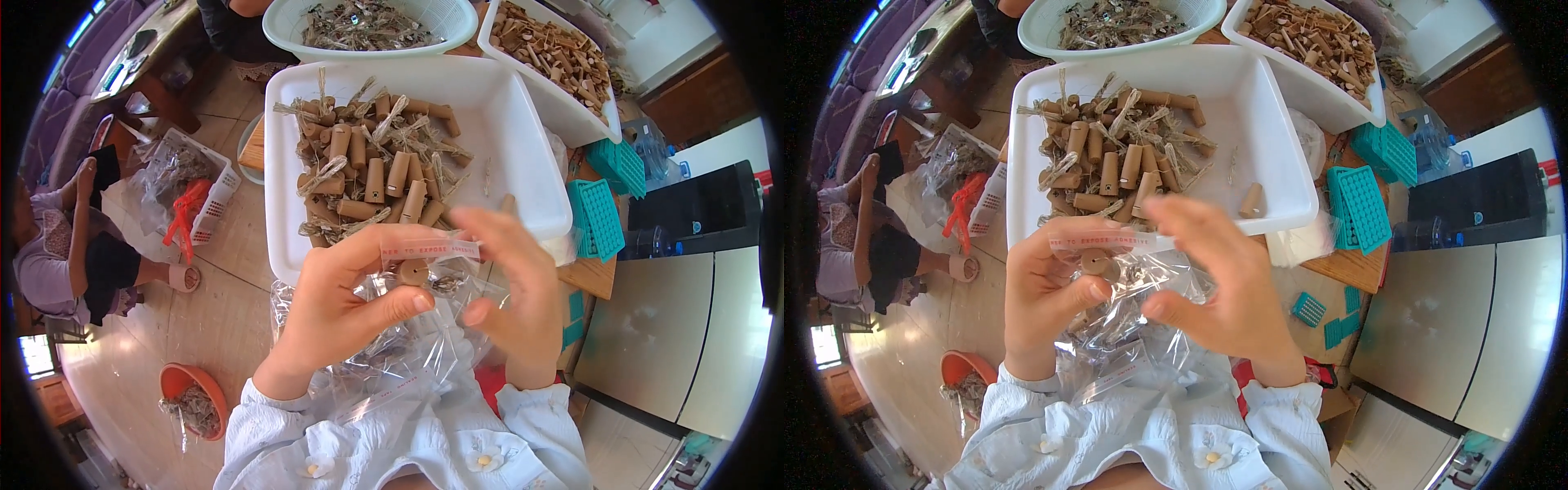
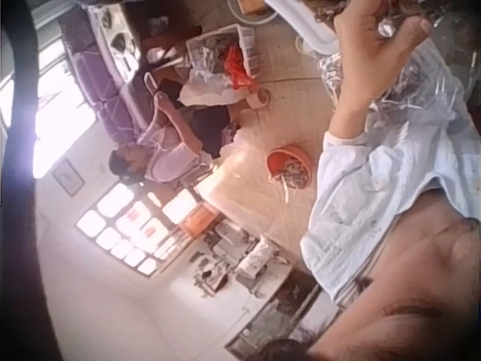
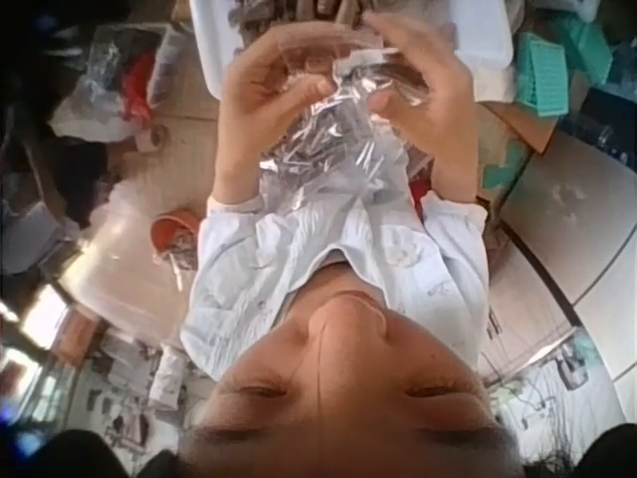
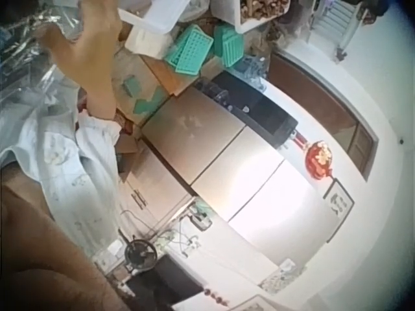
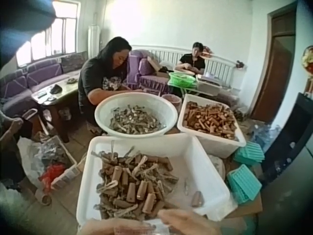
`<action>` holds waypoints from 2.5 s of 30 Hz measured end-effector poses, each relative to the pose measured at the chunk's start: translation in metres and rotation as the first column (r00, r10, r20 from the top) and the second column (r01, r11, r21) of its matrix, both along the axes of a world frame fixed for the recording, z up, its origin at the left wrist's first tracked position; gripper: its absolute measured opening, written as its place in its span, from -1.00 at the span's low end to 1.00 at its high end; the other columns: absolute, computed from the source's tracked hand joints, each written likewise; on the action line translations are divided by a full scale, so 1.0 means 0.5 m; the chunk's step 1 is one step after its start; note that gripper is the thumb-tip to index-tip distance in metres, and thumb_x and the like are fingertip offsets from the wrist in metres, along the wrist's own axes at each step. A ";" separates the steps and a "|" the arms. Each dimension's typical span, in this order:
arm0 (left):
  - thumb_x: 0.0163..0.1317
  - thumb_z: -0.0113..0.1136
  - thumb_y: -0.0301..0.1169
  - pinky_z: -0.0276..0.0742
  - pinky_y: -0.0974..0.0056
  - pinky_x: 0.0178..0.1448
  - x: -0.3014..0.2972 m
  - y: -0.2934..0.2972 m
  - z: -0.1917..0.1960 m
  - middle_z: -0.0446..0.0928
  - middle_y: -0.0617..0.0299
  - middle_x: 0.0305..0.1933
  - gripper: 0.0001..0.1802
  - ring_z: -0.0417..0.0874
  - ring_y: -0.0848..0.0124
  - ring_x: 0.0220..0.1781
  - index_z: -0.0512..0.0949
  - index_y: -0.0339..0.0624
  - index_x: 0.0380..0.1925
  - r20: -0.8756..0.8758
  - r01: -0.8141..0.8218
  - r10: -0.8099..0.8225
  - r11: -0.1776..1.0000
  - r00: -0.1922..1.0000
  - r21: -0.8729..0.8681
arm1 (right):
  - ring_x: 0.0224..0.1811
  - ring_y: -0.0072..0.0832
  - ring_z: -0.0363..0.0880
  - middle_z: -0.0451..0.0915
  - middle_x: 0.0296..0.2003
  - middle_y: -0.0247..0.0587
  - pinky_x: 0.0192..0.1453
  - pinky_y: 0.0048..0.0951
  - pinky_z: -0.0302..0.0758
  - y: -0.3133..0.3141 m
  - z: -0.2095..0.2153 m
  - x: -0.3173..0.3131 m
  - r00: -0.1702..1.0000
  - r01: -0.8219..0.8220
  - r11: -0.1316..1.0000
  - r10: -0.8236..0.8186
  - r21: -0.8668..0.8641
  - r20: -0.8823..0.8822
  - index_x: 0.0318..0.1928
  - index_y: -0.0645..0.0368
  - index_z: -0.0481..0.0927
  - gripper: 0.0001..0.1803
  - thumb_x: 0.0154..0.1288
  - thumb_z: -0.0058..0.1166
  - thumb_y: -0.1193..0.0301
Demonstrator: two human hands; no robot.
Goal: The person assembles small cylindrical components by hand, inserting fiber bundles into plastic tubes, then packaging the assembled components into plastic bags.
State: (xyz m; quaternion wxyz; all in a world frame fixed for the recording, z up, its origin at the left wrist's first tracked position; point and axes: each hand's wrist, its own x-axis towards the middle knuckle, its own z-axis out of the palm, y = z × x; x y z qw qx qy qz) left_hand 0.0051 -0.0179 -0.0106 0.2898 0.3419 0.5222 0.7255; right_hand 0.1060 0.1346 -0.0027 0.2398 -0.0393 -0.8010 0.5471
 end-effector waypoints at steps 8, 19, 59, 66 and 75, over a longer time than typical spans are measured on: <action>-0.10 0.35 -0.41 0.42 0.38 -0.14 0.010 0.001 -0.015 0.49 0.13 -0.07 -0.51 0.52 0.40 -0.21 0.46 -0.30 -0.11 -0.299 -0.060 0.056 0.998 0.953 -0.005 | -0.49 -0.38 0.51 0.53 -0.45 -0.17 -0.46 -0.49 0.42 -0.025 0.001 -0.009 0.994 -0.014 0.969 0.040 0.245 -0.100 -0.20 0.23 0.56 -0.77 0.07 0.11 0.50; -0.49 0.30 -0.48 0.25 0.40 -0.42 0.014 0.002 0.025 0.52 0.37 -0.31 -0.69 0.38 0.46 -0.43 0.63 -0.07 -0.53 -0.913 -0.541 0.403 0.783 0.065 0.307 | -0.59 -0.35 0.41 0.45 -0.56 -0.19 -0.55 -0.44 0.35 -0.032 0.001 -0.003 0.998 -0.004 0.951 0.025 0.308 -0.066 -0.25 0.26 0.54 -0.78 -0.01 0.09 0.60; -0.29 0.09 -0.63 0.17 0.42 -0.66 -0.020 -0.002 -0.008 0.07 0.30 -0.62 -0.89 0.27 0.47 -0.64 0.40 -0.21 -0.70 -0.902 -0.168 0.383 0.920 0.198 0.354 | -0.66 -0.67 0.16 0.35 -0.62 -0.34 -0.54 -0.68 0.07 -0.048 -0.002 0.010 0.951 -0.228 0.235 0.262 -0.945 -0.165 -0.51 0.21 0.45 -0.83 0.17 -0.14 0.45; -0.19 0.19 -0.45 0.18 0.39 -0.66 -0.014 -0.010 0.003 0.09 0.28 -0.62 -0.81 0.27 0.43 -0.62 0.36 -0.21 -0.74 -0.949 -0.082 0.275 0.961 0.152 0.265 | -0.64 -0.60 0.17 0.22 -0.62 -0.34 -0.54 -0.63 0.07 -0.045 -0.038 0.021 0.841 -0.540 0.362 0.261 -0.760 -0.473 -0.64 0.17 0.29 -0.69 0.24 -0.31 0.38; -0.08 0.23 -0.33 0.26 0.28 -0.58 0.046 -0.095 0.028 0.13 0.24 -0.65 -0.69 0.27 0.36 -0.63 0.31 -0.20 -0.75 -0.777 0.058 -0.453 0.876 0.437 -0.479 | -0.71 -0.61 0.05 0.12 -0.70 -0.44 -0.64 -0.56 -0.03 -0.002 -0.002 0.062 0.951 -0.281 0.675 0.100 -0.682 -0.293 -0.69 0.10 0.13 -0.53 -0.03 0.26 0.55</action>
